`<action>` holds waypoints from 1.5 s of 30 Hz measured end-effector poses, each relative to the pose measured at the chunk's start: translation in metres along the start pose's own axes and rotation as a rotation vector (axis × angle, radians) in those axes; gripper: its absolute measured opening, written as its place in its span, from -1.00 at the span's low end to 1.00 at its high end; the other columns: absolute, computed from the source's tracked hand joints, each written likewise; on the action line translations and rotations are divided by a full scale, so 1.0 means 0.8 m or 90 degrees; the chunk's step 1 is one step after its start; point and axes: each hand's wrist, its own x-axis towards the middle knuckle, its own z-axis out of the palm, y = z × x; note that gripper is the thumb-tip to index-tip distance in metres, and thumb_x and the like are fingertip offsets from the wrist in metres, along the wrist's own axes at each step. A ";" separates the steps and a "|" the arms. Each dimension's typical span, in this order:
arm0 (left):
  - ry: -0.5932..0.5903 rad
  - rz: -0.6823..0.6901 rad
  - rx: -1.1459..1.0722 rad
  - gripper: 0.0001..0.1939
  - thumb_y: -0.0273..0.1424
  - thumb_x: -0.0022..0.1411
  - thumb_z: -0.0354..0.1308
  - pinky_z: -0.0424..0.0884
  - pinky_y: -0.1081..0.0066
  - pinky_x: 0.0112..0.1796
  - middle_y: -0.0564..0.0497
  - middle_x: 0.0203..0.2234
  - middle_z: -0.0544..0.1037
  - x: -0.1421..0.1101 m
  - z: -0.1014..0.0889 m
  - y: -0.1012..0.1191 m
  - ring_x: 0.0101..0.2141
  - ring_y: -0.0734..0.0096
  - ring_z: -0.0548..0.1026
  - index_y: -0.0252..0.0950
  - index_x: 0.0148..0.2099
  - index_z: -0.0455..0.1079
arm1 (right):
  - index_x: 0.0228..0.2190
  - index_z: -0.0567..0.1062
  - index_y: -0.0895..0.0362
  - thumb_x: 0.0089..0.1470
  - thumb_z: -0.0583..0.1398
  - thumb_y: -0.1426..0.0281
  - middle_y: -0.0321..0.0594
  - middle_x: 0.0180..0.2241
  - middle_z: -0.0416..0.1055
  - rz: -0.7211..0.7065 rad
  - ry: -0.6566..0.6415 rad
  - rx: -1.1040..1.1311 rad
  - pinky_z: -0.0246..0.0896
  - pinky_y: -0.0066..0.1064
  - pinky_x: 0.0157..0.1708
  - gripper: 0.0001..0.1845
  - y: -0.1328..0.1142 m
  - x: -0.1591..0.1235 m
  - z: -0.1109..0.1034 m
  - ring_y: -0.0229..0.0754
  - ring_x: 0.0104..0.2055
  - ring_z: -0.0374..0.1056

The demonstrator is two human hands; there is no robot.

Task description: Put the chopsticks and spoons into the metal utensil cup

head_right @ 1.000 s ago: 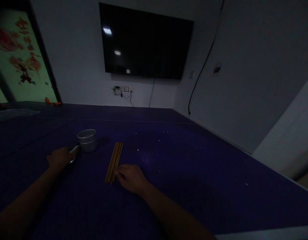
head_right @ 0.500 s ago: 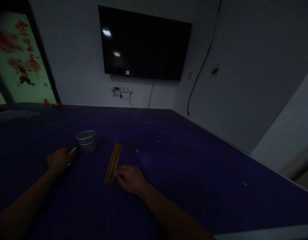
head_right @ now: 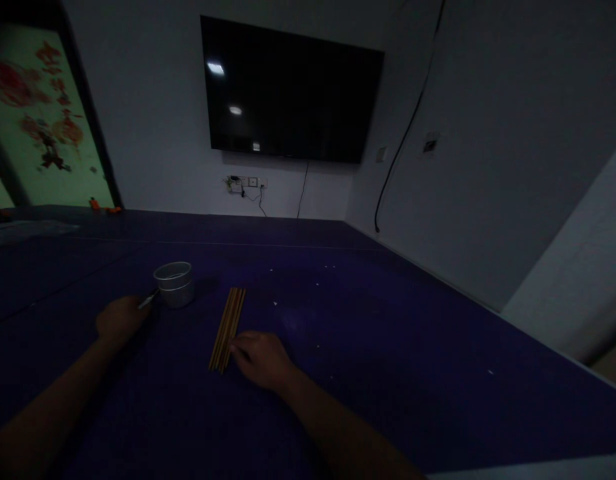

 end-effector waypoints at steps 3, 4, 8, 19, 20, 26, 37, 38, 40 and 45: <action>0.004 0.007 -0.012 -0.60 -0.24 0.17 -0.09 0.39 0.28 -0.40 -0.28 -0.30 0.56 0.000 0.000 0.001 -0.27 -0.01 0.51 -0.35 -0.19 0.49 | -0.29 0.50 0.11 0.21 -0.02 0.42 -0.20 -0.21 0.48 -0.002 0.004 0.004 0.24 -0.48 -0.24 -0.72 -0.001 0.000 -0.001 -0.25 -0.21 0.40; 0.005 0.007 -0.015 -0.60 -0.24 0.17 -0.09 0.39 0.29 -0.41 -0.27 -0.29 0.56 -0.001 0.000 0.001 -0.27 0.00 0.51 -0.35 -0.18 0.49 | -0.30 0.50 0.11 0.21 -0.01 0.42 -0.20 -0.21 0.48 -0.002 0.006 0.005 0.24 -0.48 -0.24 -0.72 -0.001 0.000 -0.001 -0.25 -0.21 0.40; 0.014 0.008 -0.011 -0.60 -0.23 0.18 -0.10 0.40 0.29 -0.42 -0.27 -0.28 0.56 -0.003 0.000 0.001 -0.27 -0.01 0.51 -0.34 -0.16 0.48 | -0.29 0.50 0.11 0.21 -0.01 0.42 -0.21 -0.26 0.48 -0.001 0.000 0.001 0.23 -0.49 -0.27 -0.72 -0.002 -0.001 -0.002 -0.26 -0.24 0.40; 0.012 0.006 -0.013 -0.63 -0.29 0.18 -0.07 0.41 0.28 -0.38 -0.25 -0.25 0.55 -0.005 -0.003 0.004 -0.25 0.01 0.51 -0.32 -0.12 0.46 | -0.24 0.49 0.13 0.22 -0.01 0.40 -0.19 -0.26 0.49 -0.005 -0.020 -0.041 0.21 -0.47 -0.29 -0.72 0.000 0.000 -0.001 -0.24 -0.25 0.40; 0.013 0.010 -0.014 -0.62 -0.28 0.19 -0.08 0.41 0.27 -0.37 -0.26 -0.24 0.55 -0.006 -0.003 0.004 -0.24 0.01 0.51 -0.32 -0.11 0.46 | -0.24 0.49 0.13 0.21 -0.01 0.41 -0.19 -0.27 0.49 -0.006 -0.023 -0.047 0.20 -0.47 -0.29 -0.72 0.000 0.000 -0.001 -0.23 -0.26 0.40; 0.004 0.010 -0.011 -0.60 -0.26 0.20 -0.11 0.40 0.27 -0.37 -0.26 -0.25 0.55 -0.006 -0.003 0.004 -0.26 0.01 0.51 -0.34 -0.11 0.45 | -0.26 0.49 0.13 0.21 0.00 0.40 -0.21 -0.37 0.49 -0.011 -0.044 -0.072 0.17 -0.47 -0.32 -0.73 -0.004 0.001 -0.004 -0.23 -0.31 0.39; -0.006 0.027 -0.023 -0.63 -0.31 0.20 -0.10 0.38 0.31 -0.36 -0.26 -0.21 0.54 -0.007 -0.005 0.005 -0.21 0.00 0.50 -0.34 -0.11 0.45 | -0.32 0.50 0.11 0.22 -0.01 0.41 -0.21 -0.32 0.49 -0.007 -0.038 -0.050 0.19 -0.46 -0.28 -0.72 -0.001 0.001 -0.003 -0.23 -0.27 0.40; -0.006 0.030 -0.024 -0.63 -0.31 0.20 -0.10 0.38 0.31 -0.36 -0.26 -0.21 0.53 -0.007 -0.005 0.004 -0.21 0.00 0.50 -0.34 -0.11 0.45 | -0.31 0.50 0.12 0.22 -0.01 0.40 -0.21 -0.33 0.49 -0.007 -0.039 -0.053 0.19 -0.46 -0.28 -0.72 -0.001 0.001 -0.003 -0.23 -0.27 0.40; -0.002 0.030 -0.026 -0.62 -0.31 0.20 -0.10 0.37 0.30 -0.36 -0.27 -0.19 0.53 -0.007 -0.004 0.004 -0.20 -0.01 0.49 -0.35 -0.09 0.44 | -0.27 0.49 0.12 0.22 -0.01 0.40 -0.21 -0.34 0.49 -0.006 -0.040 -0.059 0.19 -0.46 -0.30 -0.73 -0.001 0.001 -0.003 -0.23 -0.28 0.40; 0.007 0.027 -0.027 -0.60 -0.27 0.21 -0.11 0.39 0.31 -0.36 -0.26 -0.20 0.54 -0.006 -0.003 0.004 -0.21 0.01 0.50 -0.34 -0.09 0.44 | -0.29 0.50 0.12 0.23 -0.02 0.40 -0.20 -0.34 0.49 -0.005 -0.050 -0.061 0.18 -0.46 -0.30 -0.71 -0.003 0.002 -0.005 -0.23 -0.29 0.39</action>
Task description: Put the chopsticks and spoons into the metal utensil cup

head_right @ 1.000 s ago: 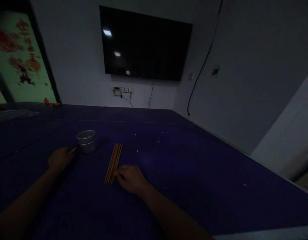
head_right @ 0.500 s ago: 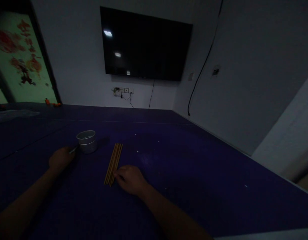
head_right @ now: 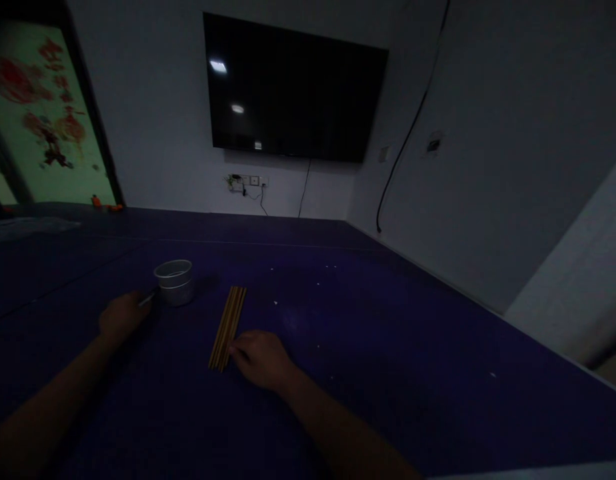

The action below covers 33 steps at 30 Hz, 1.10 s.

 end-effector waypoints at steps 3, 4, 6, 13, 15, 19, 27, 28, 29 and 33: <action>-0.008 -0.009 0.013 -0.60 -0.27 0.21 -0.11 0.40 0.28 -0.35 -0.28 -0.21 0.54 0.002 0.001 -0.001 -0.21 0.00 0.50 -0.35 -0.10 0.45 | -0.30 0.50 0.13 0.22 -0.02 0.40 -0.21 -0.34 0.48 -0.002 0.005 -0.002 0.17 -0.46 -0.31 -0.71 0.000 0.000 0.000 -0.24 -0.30 0.38; -0.006 -0.007 0.013 -0.60 -0.27 0.21 -0.11 0.40 0.28 -0.35 -0.28 -0.21 0.54 0.003 0.002 -0.001 -0.21 0.00 0.50 -0.35 -0.10 0.45 | -0.30 0.50 0.13 0.22 -0.01 0.40 -0.21 -0.34 0.48 -0.002 0.005 -0.004 0.17 -0.46 -0.31 -0.71 0.000 0.000 0.000 -0.24 -0.30 0.38; -0.001 0.000 0.011 -0.61 -0.27 0.20 -0.10 0.41 0.28 -0.35 -0.28 -0.21 0.54 0.003 0.003 -0.002 -0.22 0.00 0.50 -0.35 -0.10 0.45 | -0.29 0.50 0.13 0.22 -0.01 0.41 -0.21 -0.35 0.48 -0.003 0.002 -0.007 0.16 -0.47 -0.32 -0.72 0.001 0.000 0.001 -0.24 -0.30 0.38; 0.004 -0.003 0.013 -0.62 -0.28 0.19 -0.09 0.40 0.29 -0.38 -0.27 -0.23 0.54 0.004 0.003 -0.002 -0.23 0.01 0.50 -0.33 -0.10 0.45 | -0.26 0.49 0.13 0.21 0.00 0.41 -0.20 -0.33 0.48 -0.008 0.004 0.002 0.16 -0.47 -0.30 -0.74 0.002 0.000 0.002 -0.23 -0.28 0.38; -0.001 -0.003 0.011 -0.63 -0.29 0.19 -0.09 0.39 0.31 -0.38 -0.26 -0.22 0.54 0.004 0.003 -0.002 -0.22 0.01 0.50 -0.34 -0.10 0.44 | -0.27 0.49 0.13 0.21 0.00 0.41 -0.20 -0.33 0.49 -0.010 0.003 -0.003 0.16 -0.46 -0.30 -0.74 0.002 0.000 0.003 -0.23 -0.28 0.38; 0.006 0.014 0.000 -0.61 -0.29 0.19 -0.09 0.39 0.30 -0.38 -0.28 -0.19 0.52 0.001 0.001 -0.002 -0.21 -0.01 0.49 -0.37 -0.09 0.44 | -0.28 0.49 0.12 0.21 0.01 0.40 -0.20 -0.33 0.49 -0.009 0.000 -0.006 0.17 -0.45 -0.29 -0.75 0.002 0.000 0.002 -0.22 -0.28 0.39; 0.011 0.005 0.008 -0.61 -0.28 0.19 -0.09 0.40 0.27 -0.36 -0.29 -0.19 0.53 0.002 0.002 -0.001 -0.21 -0.03 0.49 -0.36 -0.09 0.44 | -0.27 0.49 0.13 0.21 0.00 0.41 -0.20 -0.33 0.49 -0.023 -0.004 -0.008 0.17 -0.44 -0.25 -0.74 0.001 0.000 0.001 -0.22 -0.26 0.38; 0.008 0.007 0.007 -0.61 -0.29 0.19 -0.09 0.40 0.27 -0.36 -0.28 -0.19 0.53 0.002 0.002 -0.001 -0.21 -0.03 0.49 -0.36 -0.09 0.44 | -0.27 0.49 0.13 0.22 0.00 0.41 -0.20 -0.33 0.49 -0.024 -0.006 -0.008 0.17 -0.44 -0.25 -0.74 0.001 0.000 0.001 -0.22 -0.26 0.38; 0.005 0.008 0.006 -0.62 -0.29 0.19 -0.09 0.40 0.27 -0.36 -0.28 -0.19 0.53 0.002 0.002 -0.001 -0.21 -0.03 0.49 -0.35 -0.09 0.44 | -0.28 0.49 0.12 0.22 0.00 0.41 -0.20 -0.32 0.49 -0.024 -0.007 -0.007 0.17 -0.43 -0.24 -0.74 0.001 0.000 0.001 -0.22 -0.25 0.38; -0.004 -0.004 0.013 -0.61 -0.28 0.20 -0.09 0.38 0.29 -0.37 -0.26 -0.17 0.52 0.001 -0.001 0.001 -0.20 0.00 0.48 -0.33 -0.06 0.42 | -0.30 0.49 0.13 0.22 0.00 0.41 -0.20 -0.34 0.49 -0.025 -0.009 -0.004 0.17 -0.42 -0.24 -0.74 0.001 0.001 0.001 -0.21 -0.27 0.38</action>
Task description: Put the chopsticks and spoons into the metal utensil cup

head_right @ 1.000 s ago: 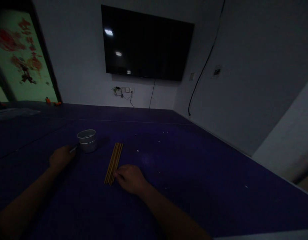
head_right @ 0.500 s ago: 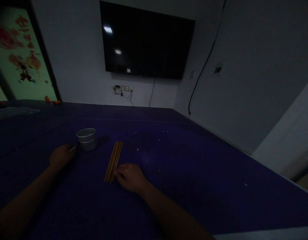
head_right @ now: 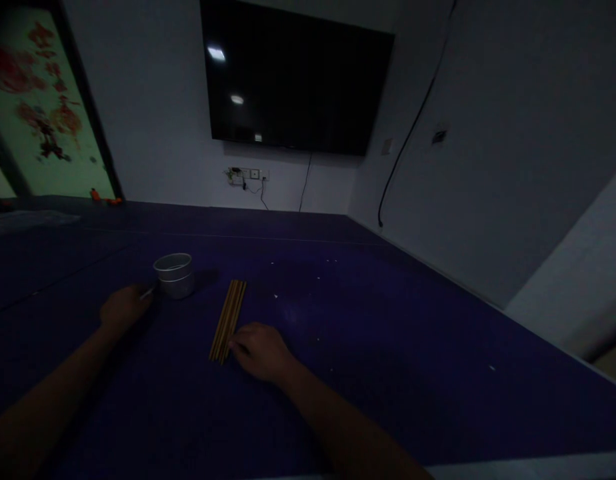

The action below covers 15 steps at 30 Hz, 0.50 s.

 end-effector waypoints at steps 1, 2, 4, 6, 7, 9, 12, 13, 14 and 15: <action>-0.001 -0.001 0.001 -0.61 -0.28 0.20 -0.10 0.38 0.30 -0.37 -0.25 -0.17 0.52 0.000 -0.001 0.000 -0.19 0.01 0.48 -0.33 -0.05 0.42 | -0.31 0.49 0.13 0.22 0.00 0.40 -0.20 -0.34 0.49 -0.002 0.001 0.000 0.17 -0.42 -0.24 -0.73 0.000 0.000 0.000 -0.21 -0.27 0.38; -0.003 -0.001 0.002 -0.61 -0.28 0.21 -0.10 0.38 0.31 -0.37 -0.25 -0.17 0.52 -0.001 -0.001 0.001 -0.19 0.01 0.48 -0.33 -0.05 0.41 | -0.31 0.49 0.13 0.22 -0.01 0.40 -0.20 -0.35 0.49 -0.004 0.002 0.000 0.17 -0.41 -0.24 -0.73 0.000 0.000 0.000 -0.21 -0.27 0.37; -0.007 -0.004 0.006 -0.60 -0.27 0.21 -0.10 0.39 0.31 -0.38 -0.26 -0.19 0.53 -0.001 -0.001 0.001 -0.21 0.02 0.49 -0.34 -0.05 0.42 | -0.32 0.49 0.13 0.23 -0.02 0.40 -0.20 -0.35 0.49 -0.011 0.004 -0.001 0.17 -0.41 -0.24 -0.71 -0.001 0.000 -0.001 -0.21 -0.27 0.37; -0.008 -0.005 0.013 -0.61 -0.27 0.21 -0.09 0.39 0.30 -0.37 -0.26 -0.19 0.53 0.000 0.000 0.001 -0.21 0.01 0.49 -0.35 -0.07 0.42 | -0.31 0.49 0.13 0.23 -0.02 0.40 -0.20 -0.35 0.49 -0.013 0.006 -0.004 0.17 -0.41 -0.24 -0.71 -0.002 0.000 -0.001 -0.22 -0.28 0.37; -0.007 -0.004 0.015 -0.61 -0.27 0.21 -0.09 0.39 0.30 -0.37 -0.26 -0.19 0.53 0.000 0.000 0.001 -0.20 0.01 0.49 -0.35 -0.07 0.42 | -0.30 0.49 0.13 0.23 -0.02 0.40 -0.21 -0.35 0.49 -0.013 0.006 -0.007 0.17 -0.42 -0.24 -0.71 -0.002 0.000 -0.001 -0.22 -0.29 0.37; -0.003 0.004 0.017 -0.63 -0.29 0.21 -0.08 0.39 0.31 -0.36 -0.24 -0.19 0.53 0.001 0.001 0.001 -0.20 0.02 0.49 -0.33 -0.06 0.42 | -0.29 0.49 0.14 0.23 -0.01 0.41 -0.20 -0.36 0.48 -0.012 0.008 -0.012 0.17 -0.42 -0.25 -0.72 -0.003 0.000 -0.002 -0.22 -0.29 0.36; 0.011 0.017 0.020 -0.64 -0.30 0.20 -0.05 0.39 0.31 -0.35 -0.24 -0.19 0.53 0.000 0.002 0.001 -0.22 0.03 0.50 -0.32 -0.06 0.42 | -0.28 0.48 0.14 0.22 -0.01 0.41 -0.21 -0.35 0.48 -0.020 0.005 -0.014 0.16 -0.42 -0.25 -0.73 -0.005 -0.001 -0.003 -0.21 -0.29 0.36; 0.014 0.020 0.022 -0.64 -0.30 0.20 -0.05 0.39 0.31 -0.35 -0.24 -0.19 0.53 0.000 0.002 0.000 -0.22 0.03 0.50 -0.31 -0.06 0.42 | -0.28 0.48 0.14 0.22 -0.01 0.41 -0.21 -0.35 0.48 -0.022 0.002 -0.014 0.16 -0.42 -0.24 -0.73 -0.005 0.000 -0.003 -0.21 -0.29 0.36; 0.016 0.021 0.024 -0.64 -0.29 0.20 -0.06 0.39 0.31 -0.35 -0.25 -0.19 0.53 0.000 0.003 0.000 -0.22 0.03 0.50 -0.32 -0.07 0.43 | -0.28 0.48 0.14 0.22 -0.01 0.41 -0.21 -0.35 0.48 -0.022 0.000 -0.015 0.16 -0.41 -0.24 -0.73 -0.006 0.000 -0.004 -0.22 -0.29 0.36; 0.017 0.020 0.025 -0.64 -0.29 0.21 -0.07 0.40 0.30 -0.35 -0.25 -0.19 0.53 0.001 0.003 0.000 -0.22 0.02 0.50 -0.32 -0.07 0.43 | -0.28 0.48 0.14 0.22 -0.02 0.41 -0.21 -0.35 0.48 -0.021 -0.002 -0.018 0.15 -0.41 -0.24 -0.73 -0.007 0.000 -0.004 -0.22 -0.29 0.35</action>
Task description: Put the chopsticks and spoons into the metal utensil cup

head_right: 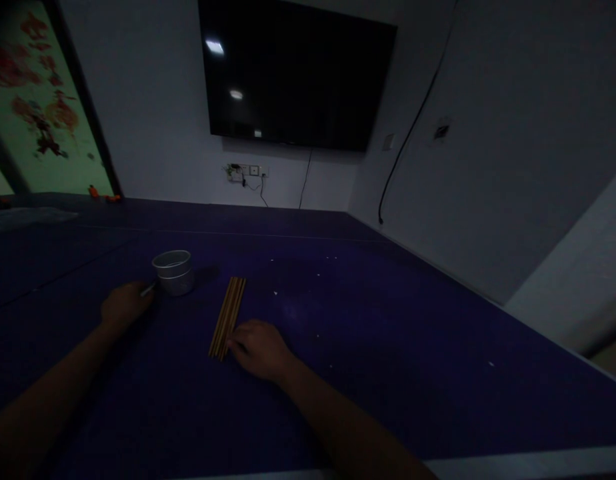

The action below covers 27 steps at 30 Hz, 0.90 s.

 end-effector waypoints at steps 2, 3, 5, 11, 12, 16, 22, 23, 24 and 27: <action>-0.001 -0.001 -0.003 -0.63 -0.28 0.20 -0.07 0.40 0.28 -0.36 -0.26 -0.19 0.53 0.001 0.001 -0.001 -0.23 0.01 0.50 -0.33 -0.08 0.44 | -0.28 0.48 0.14 0.22 -0.01 0.42 -0.21 -0.35 0.48 0.002 -0.001 -0.004 0.15 -0.41 -0.24 -0.73 -0.001 0.000 -0.001 -0.22 -0.30 0.35; 0.001 0.000 -0.005 -0.63 -0.28 0.20 -0.07 0.39 0.28 -0.37 -0.26 -0.20 0.53 0.002 0.002 -0.001 -0.24 0.00 0.50 -0.33 -0.09 0.44 | -0.28 0.48 0.14 0.22 -0.01 0.42 -0.21 -0.36 0.48 0.002 -0.001 -0.005 0.15 -0.41 -0.24 -0.73 -0.001 0.000 -0.001 -0.22 -0.30 0.35; 0.005 0.003 -0.008 -0.62 -0.28 0.19 -0.06 0.39 0.27 -0.39 -0.27 -0.20 0.53 0.003 0.003 -0.002 -0.24 -0.03 0.49 -0.35 -0.08 0.44 | -0.28 0.48 0.15 0.22 -0.02 0.42 -0.20 -0.36 0.48 0.000 0.000 -0.008 0.14 -0.41 -0.24 -0.73 -0.001 0.000 -0.001 -0.22 -0.30 0.35; 0.009 0.026 -0.025 -0.63 -0.32 0.18 -0.08 0.35 0.35 -0.40 -0.27 -0.21 0.53 0.005 0.006 -0.005 -0.23 0.02 0.49 -0.37 -0.08 0.42 | -0.28 0.48 0.16 0.22 -0.01 0.41 -0.20 -0.35 0.48 -0.006 -0.004 -0.014 0.15 -0.41 -0.26 -0.73 0.003 0.001 0.002 -0.21 -0.30 0.35; 0.013 0.031 -0.027 -0.63 -0.33 0.18 -0.09 0.34 0.35 -0.41 -0.27 -0.20 0.53 0.006 0.007 -0.006 -0.23 0.02 0.49 -0.38 -0.08 0.41 | -0.28 0.48 0.16 0.22 -0.01 0.41 -0.20 -0.34 0.49 -0.005 -0.002 -0.012 0.15 -0.41 -0.26 -0.73 0.004 0.001 0.003 -0.21 -0.30 0.35; 0.028 0.036 -0.035 -0.66 -0.37 0.16 -0.07 0.32 0.37 -0.43 -0.28 -0.23 0.53 0.008 0.010 -0.008 -0.25 0.04 0.49 -0.40 -0.11 0.41 | -0.28 0.48 0.15 0.22 0.00 0.40 -0.21 -0.34 0.49 0.002 0.011 0.002 0.15 -0.41 -0.24 -0.74 0.005 0.000 0.005 -0.21 -0.28 0.36; 0.035 0.046 -0.038 -0.74 -0.40 0.12 -0.03 0.30 0.40 -0.46 -0.25 -0.34 0.55 0.011 0.012 -0.010 -0.33 0.09 0.51 -0.39 -0.25 0.45 | -0.28 0.48 0.14 0.22 0.00 0.41 -0.21 -0.34 0.49 0.002 0.010 0.008 0.15 -0.42 -0.24 -0.74 0.006 0.001 0.006 -0.21 -0.28 0.36; 0.036 0.047 -0.040 -0.75 -0.40 0.11 -0.03 0.30 0.41 -0.46 -0.23 -0.37 0.55 0.011 0.012 -0.010 -0.34 0.09 0.51 -0.39 -0.28 0.45 | -0.29 0.49 0.14 0.22 0.00 0.41 -0.21 -0.35 0.49 0.002 0.009 0.006 0.15 -0.42 -0.24 -0.74 0.006 0.001 0.006 -0.22 -0.28 0.36; 0.038 0.046 -0.043 -0.75 -0.39 0.11 -0.02 0.30 0.41 -0.47 -0.22 -0.39 0.55 0.011 0.012 -0.010 -0.35 0.10 0.51 -0.39 -0.30 0.45 | -0.30 0.49 0.13 0.22 0.00 0.41 -0.21 -0.35 0.49 0.001 0.008 0.005 0.15 -0.42 -0.25 -0.74 0.006 0.001 0.006 -0.22 -0.29 0.36; 0.032 0.031 -0.051 -0.76 -0.37 0.11 -0.01 0.29 0.42 -0.48 -0.22 -0.43 0.54 0.012 0.013 -0.011 -0.37 0.10 0.50 -0.40 -0.34 0.43 | -0.31 0.49 0.13 0.22 0.00 0.42 -0.22 -0.36 0.48 -0.001 0.012 0.001 0.15 -0.42 -0.25 -0.74 0.005 0.001 0.005 -0.23 -0.30 0.36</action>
